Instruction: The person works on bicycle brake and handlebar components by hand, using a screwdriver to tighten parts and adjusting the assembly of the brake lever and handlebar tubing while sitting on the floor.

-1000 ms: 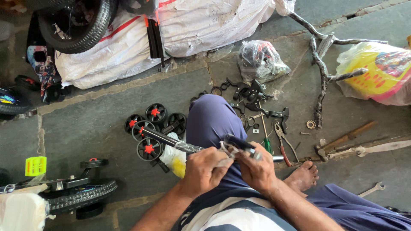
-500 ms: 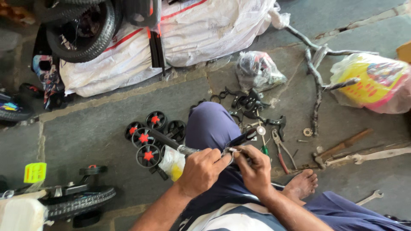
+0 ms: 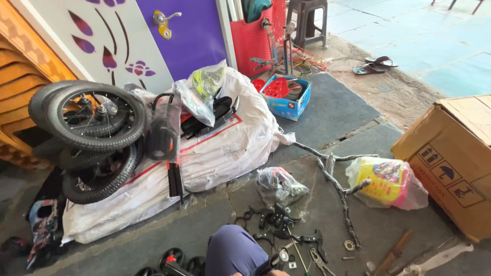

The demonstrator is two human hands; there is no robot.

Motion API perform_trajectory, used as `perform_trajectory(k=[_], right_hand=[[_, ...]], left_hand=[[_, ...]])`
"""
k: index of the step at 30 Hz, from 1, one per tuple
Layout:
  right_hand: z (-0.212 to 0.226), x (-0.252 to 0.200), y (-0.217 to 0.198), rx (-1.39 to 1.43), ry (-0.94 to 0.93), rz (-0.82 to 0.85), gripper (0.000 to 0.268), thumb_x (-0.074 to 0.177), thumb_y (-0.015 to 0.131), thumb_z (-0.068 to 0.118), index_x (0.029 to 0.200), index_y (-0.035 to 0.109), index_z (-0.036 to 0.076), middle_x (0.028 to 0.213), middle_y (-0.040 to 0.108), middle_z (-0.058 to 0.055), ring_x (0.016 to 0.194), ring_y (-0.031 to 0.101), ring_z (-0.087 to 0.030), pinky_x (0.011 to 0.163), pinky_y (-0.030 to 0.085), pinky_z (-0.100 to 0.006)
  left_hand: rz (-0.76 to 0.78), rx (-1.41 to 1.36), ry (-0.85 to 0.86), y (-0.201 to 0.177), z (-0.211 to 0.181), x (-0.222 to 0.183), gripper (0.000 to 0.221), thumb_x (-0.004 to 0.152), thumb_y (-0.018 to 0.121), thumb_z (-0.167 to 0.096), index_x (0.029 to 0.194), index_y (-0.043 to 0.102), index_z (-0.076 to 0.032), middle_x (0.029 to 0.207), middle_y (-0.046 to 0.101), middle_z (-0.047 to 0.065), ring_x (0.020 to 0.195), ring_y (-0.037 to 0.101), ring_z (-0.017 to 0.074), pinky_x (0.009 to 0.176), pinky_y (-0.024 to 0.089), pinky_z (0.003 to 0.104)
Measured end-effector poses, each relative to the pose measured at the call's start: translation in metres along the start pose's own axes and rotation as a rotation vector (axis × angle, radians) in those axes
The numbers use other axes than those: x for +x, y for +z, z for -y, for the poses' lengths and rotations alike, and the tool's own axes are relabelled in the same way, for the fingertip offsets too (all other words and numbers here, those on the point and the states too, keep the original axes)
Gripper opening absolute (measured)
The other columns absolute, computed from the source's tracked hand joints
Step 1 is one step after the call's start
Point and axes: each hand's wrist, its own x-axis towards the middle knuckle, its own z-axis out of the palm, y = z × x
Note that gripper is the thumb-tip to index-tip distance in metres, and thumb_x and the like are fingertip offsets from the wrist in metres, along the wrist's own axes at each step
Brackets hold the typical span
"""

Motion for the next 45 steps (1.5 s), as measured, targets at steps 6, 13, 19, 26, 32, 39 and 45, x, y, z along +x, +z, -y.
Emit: perform_trajectory(k=[6,13,19,26,32,39,45], right_hand=[[0.029,-0.004,-0.012,0.011,0.215,-0.046,0.018,0.086,0.068,0.002,0.104,0.068,0.001,0.092,0.068,-0.017,0.085,0.067,-0.035,0.072,0.055,-0.040],[0.028,-0.011,-0.008,0.351,1.019,0.022,0.015,0.096,0.064,0.010,0.105,0.071,0.000,0.079,0.067,-0.008,0.072,0.058,-0.015,0.064,0.051,-0.032],[0.035,-0.010,-0.011,0.318,1.000,0.057,0.019,0.097,0.064,0.015,0.104,0.072,-0.001,0.079,0.070,-0.007,0.072,0.062,-0.012,0.065,0.051,-0.029],[0.040,-0.007,-0.014,0.297,0.926,0.047,0.015,0.096,0.064,0.011,0.104,0.071,0.000,0.082,0.072,-0.008,0.073,0.065,-0.015,0.067,0.053,-0.029],[0.052,0.000,-0.028,0.091,0.561,0.013,0.018,0.089,0.067,0.003,0.108,0.069,0.001,0.089,0.070,-0.013,0.078,0.070,-0.027,0.069,0.055,-0.034],[0.044,-0.028,-0.034,-0.132,0.680,0.111,0.017,0.087,0.068,0.004,0.103,0.074,0.007,0.079,0.067,-0.011,0.068,0.069,-0.028,0.061,0.054,-0.039],[0.024,-0.054,-0.034,0.369,0.954,0.138,0.014,0.090,0.068,0.007,0.102,0.073,0.003,0.084,0.070,-0.005,0.073,0.067,-0.017,0.064,0.051,-0.032]], left_hand=[[-0.172,-0.362,-0.497,-0.007,-0.021,-0.028,0.021,0.104,0.054,-0.005,0.100,0.071,0.007,0.081,0.049,0.036,0.072,0.045,0.0510,0.061,0.037,0.051],[-0.125,-0.170,-0.063,-0.004,-0.055,-0.063,0.014,0.088,0.075,-0.015,0.097,0.071,-0.005,0.080,0.070,0.012,0.073,0.069,0.0312,0.064,0.053,0.039],[-0.072,0.104,0.010,0.007,-0.070,-0.063,0.028,0.080,0.078,-0.013,0.105,0.068,-0.006,0.084,0.067,0.010,0.076,0.068,0.0322,0.065,0.054,0.043],[-0.038,0.145,0.046,0.021,-0.073,-0.061,0.021,0.086,0.072,-0.009,0.106,0.066,-0.005,0.084,0.066,0.012,0.077,0.069,0.0321,0.066,0.054,0.042],[0.038,0.167,-0.011,0.016,-0.067,-0.054,0.014,0.092,0.070,-0.014,0.095,0.059,-0.005,0.083,0.068,0.012,0.072,0.069,0.0336,0.063,0.053,0.045],[0.029,0.222,-0.021,0.017,-0.058,-0.063,0.019,0.088,0.073,-0.015,0.095,0.059,-0.005,0.083,0.067,0.012,0.072,0.069,0.0333,0.062,0.054,0.044],[0.031,0.100,-0.103,0.013,-0.057,-0.058,0.018,0.085,0.074,-0.014,0.096,0.063,-0.004,0.082,0.070,0.015,0.073,0.069,0.0363,0.064,0.053,0.047]])
